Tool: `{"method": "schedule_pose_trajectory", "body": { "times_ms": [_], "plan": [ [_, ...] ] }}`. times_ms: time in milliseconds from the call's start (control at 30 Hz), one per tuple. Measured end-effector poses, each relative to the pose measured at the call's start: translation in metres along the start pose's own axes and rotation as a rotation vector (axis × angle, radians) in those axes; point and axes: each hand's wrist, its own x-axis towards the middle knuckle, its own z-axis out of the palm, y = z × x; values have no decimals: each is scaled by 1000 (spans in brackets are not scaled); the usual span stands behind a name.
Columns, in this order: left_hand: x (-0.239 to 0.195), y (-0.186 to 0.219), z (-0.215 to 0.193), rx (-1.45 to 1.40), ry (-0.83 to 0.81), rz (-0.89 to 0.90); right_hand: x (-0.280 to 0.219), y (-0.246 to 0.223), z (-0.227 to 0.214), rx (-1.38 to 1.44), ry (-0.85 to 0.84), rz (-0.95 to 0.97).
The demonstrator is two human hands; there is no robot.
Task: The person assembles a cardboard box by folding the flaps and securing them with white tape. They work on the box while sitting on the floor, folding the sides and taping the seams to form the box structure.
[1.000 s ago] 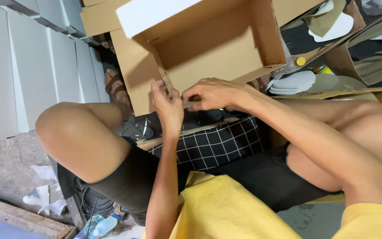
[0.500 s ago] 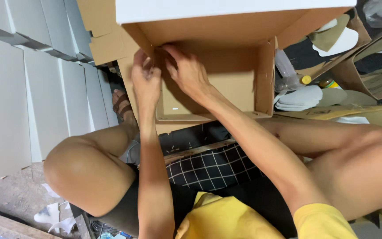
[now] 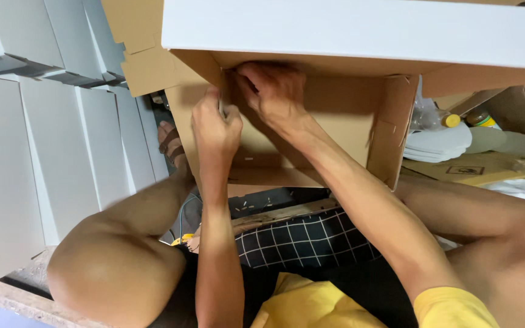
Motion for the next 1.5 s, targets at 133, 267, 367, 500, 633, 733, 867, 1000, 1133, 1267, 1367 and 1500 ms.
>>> {"method": "schedule_pose_trajectory", "body": {
  "times_ms": [133, 267, 367, 500, 633, 733, 867, 1000, 1133, 1267, 1367, 1500],
  "plan": [
    [2, 3, 1, -6, -16, -30, 6, 3, -1, -6, -2, -80],
    [5, 19, -7, -11, -57, -150, 7, 0, 4, 16, 23, -1],
    [0, 26, -8, -123, -39, -217, 9, -9, -10, 75, -173, 228],
    [-6, 2, 17, -408, 10, -165, 16, -67, -81, 220, -819, 682],
    [4, -26, 40, -548, 49, -121, 0, -92, -107, 489, -1196, 621],
    [6, -22, 43, -620, 50, -146, -36, -102, -94, 357, -1252, 479],
    [3, -5, 41, -609, 74, -52, -106, -80, -53, 73, -683, 47],
    [-2, -4, 41, -629, 138, -274, -115, -48, -57, 32, -643, -198],
    [-24, -16, 61, -607, 245, -345, -68, -25, -111, -24, -956, -132],
    [-95, 20, 83, -665, 287, -591, -25, -53, -165, -202, -919, 80],
    [-159, 78, 51, -727, 32, -455, -37, -62, -177, 32, -785, 315],
    [-169, 61, 32, -776, 153, -514, -44, -79, -196, 110, -522, 356]
  ]
}}
